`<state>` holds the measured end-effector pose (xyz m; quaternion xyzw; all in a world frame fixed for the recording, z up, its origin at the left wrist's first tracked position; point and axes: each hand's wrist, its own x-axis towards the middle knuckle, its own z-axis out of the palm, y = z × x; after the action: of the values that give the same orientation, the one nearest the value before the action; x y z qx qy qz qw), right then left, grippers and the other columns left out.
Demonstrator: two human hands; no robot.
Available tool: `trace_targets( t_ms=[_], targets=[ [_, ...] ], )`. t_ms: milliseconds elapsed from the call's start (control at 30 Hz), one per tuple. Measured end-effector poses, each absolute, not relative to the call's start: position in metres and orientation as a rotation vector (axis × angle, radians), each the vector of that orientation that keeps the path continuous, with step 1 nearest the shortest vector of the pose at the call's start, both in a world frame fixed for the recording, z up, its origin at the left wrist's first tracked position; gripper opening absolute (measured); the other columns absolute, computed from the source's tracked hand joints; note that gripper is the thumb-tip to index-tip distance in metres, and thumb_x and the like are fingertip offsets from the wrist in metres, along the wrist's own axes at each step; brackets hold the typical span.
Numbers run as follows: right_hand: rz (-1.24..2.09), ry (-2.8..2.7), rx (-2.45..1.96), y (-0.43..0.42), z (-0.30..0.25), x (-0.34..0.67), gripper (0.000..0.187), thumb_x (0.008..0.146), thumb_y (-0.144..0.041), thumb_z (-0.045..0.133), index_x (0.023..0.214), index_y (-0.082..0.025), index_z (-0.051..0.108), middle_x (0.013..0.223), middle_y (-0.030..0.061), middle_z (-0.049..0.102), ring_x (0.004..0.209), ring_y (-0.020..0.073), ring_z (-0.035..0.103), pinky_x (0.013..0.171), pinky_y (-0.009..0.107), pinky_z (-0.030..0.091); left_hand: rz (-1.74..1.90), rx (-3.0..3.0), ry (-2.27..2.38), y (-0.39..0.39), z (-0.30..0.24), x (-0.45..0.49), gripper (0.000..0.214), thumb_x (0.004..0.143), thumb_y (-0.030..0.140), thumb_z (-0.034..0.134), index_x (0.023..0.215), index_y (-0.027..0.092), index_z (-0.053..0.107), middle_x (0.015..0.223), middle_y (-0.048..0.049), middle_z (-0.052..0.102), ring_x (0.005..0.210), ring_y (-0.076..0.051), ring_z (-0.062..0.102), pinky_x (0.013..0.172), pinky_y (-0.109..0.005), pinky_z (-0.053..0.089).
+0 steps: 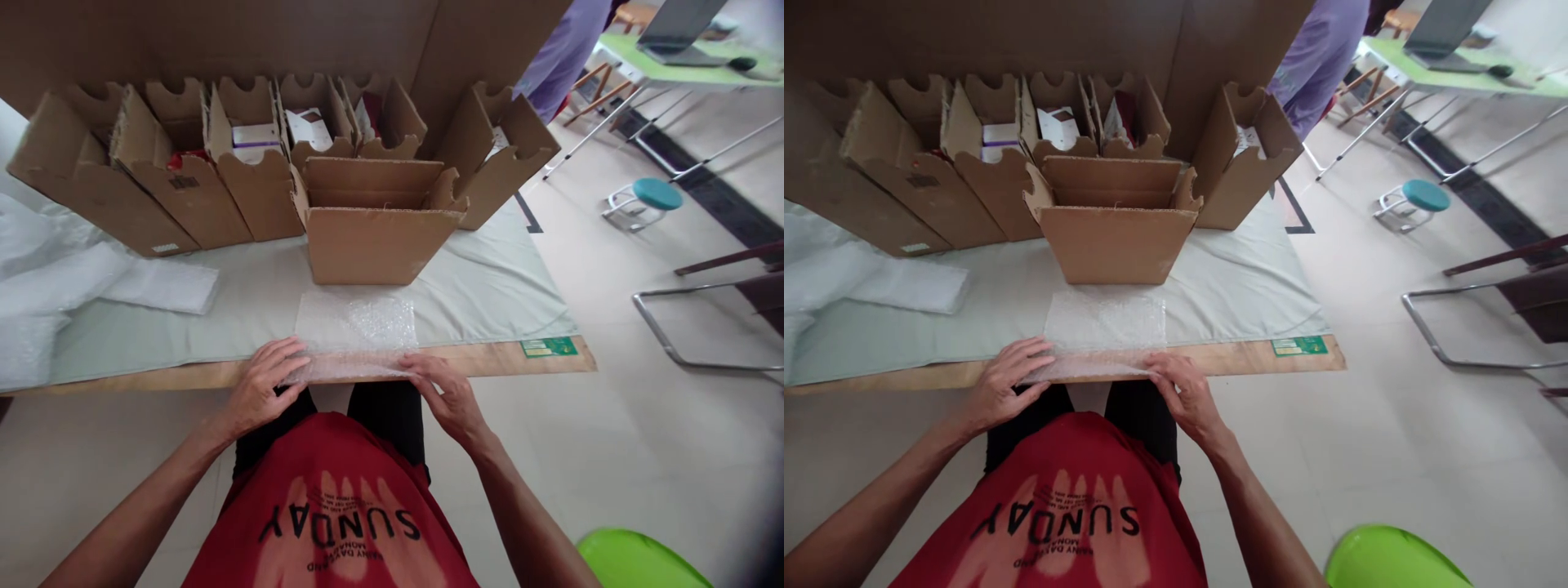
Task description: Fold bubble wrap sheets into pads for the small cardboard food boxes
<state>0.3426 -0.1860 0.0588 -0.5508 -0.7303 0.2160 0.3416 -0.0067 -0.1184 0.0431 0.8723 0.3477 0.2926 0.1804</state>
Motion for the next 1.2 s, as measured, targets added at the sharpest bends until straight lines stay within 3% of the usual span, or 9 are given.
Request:
trace_targets(
  t_ms=[100,200,367,533,733,833,967,1200],
  targets=[
    [0.715,-1.686,-1.515,-0.185,0.066,0.342,0.023,0.100,-0.039,0.056,0.094,-0.024,0.072,0.093,0.0051,0.079,0.087,0.0218,0.075,0.079,0.033,0.058,0.840,2.251,1.043,-0.113,0.048,0.002,0.017,0.095,0.024,0.059,0.099,0.019,0.074,0.117,-0.0115,0.077,0.121,-0.026,0.068,0.104,-0.044,0.053],
    [0.798,-1.534,-1.553,-0.180,0.061,0.343,0.029,0.090,-0.050,0.068,0.099,-0.023,0.071,0.091,0.0047,0.077,0.080,0.0217,0.072,0.072,0.032,0.057,0.761,2.036,1.248,-0.106,0.052,0.010,0.021,0.093,0.032,0.058,0.090,0.020,0.075,0.096,-0.0069,0.080,0.095,-0.022,0.074,0.087,-0.036,0.057],
    [0.876,-1.338,-1.644,-0.168,0.039,0.340,0.036,0.086,-0.051,0.066,0.105,-0.020,0.067,0.074,0.0014,0.069,0.064,0.0175,0.063,0.061,0.029,0.050,0.743,1.830,1.472,-0.099,0.054,0.024,0.025,0.086,0.041,0.059,0.085,0.019,0.073,0.081,-0.0029,0.077,0.073,-0.018,0.069,0.071,-0.029,0.053],
    [0.656,-1.260,-1.758,-0.159,0.030,0.326,0.039,0.084,-0.041,0.063,0.115,-0.018,0.063,0.078,0.0019,0.070,0.063,0.0166,0.062,0.066,0.031,0.052,0.787,1.885,1.653,-0.094,0.045,0.038,0.025,0.086,0.038,0.057,0.091,0.018,0.071,0.084,-0.0051,0.075,0.075,-0.020,0.068,0.075,-0.031,0.053],
    [0.469,-1.379,-1.925,-0.160,0.033,0.315,0.046,0.086,-0.036,0.057,0.128,-0.016,0.060,0.084,0.0037,0.071,0.069,0.0193,0.064,0.073,0.035,0.052,0.570,2.111,1.866,-0.092,0.040,0.049,0.041,0.085,0.027,0.060,0.123,0.013,0.067,0.092,-0.0116,0.074,0.091,-0.029,0.069,0.087,-0.040,0.055],
    [0.311,-1.451,-2.020,-0.163,0.032,0.317,0.049,0.088,-0.039,0.057,0.131,-0.016,0.058,0.100,0.0091,0.072,0.081,0.0231,0.066,0.074,0.037,0.051,0.489,2.186,1.926,-0.095,0.044,0.048,0.051,0.086,0.027,0.062,0.135,0.011,0.060,0.103,-0.0141,0.072,0.102,-0.032,0.068,0.090,-0.042,0.054],
    [0.190,-1.494,-2.157,-0.162,0.033,0.320,0.050,0.090,-0.043,0.058,0.131,-0.016,0.059,0.112,0.0132,0.070,0.095,0.0283,0.065,0.070,0.036,0.048,0.329,2.240,2.000,-0.097,0.054,0.042,0.055,0.088,0.031,0.064,0.138,0.010,0.056,0.111,-0.0157,0.070,0.106,-0.033,0.066,0.090,-0.041,0.054],
    [0.335,-1.594,-2.213,-0.141,0.040,0.316,0.041,0.089,-0.034,0.059,0.125,-0.016,0.064,0.096,0.0094,0.072,0.093,0.0262,0.065,0.077,0.035,0.047,0.089,2.161,1.883,-0.089,0.063,0.045,0.040,0.091,0.024,0.058,0.130,0.014,0.062,0.093,-0.0080,0.072,0.094,-0.028,0.068,0.084,-0.036,0.052]
  ],
)
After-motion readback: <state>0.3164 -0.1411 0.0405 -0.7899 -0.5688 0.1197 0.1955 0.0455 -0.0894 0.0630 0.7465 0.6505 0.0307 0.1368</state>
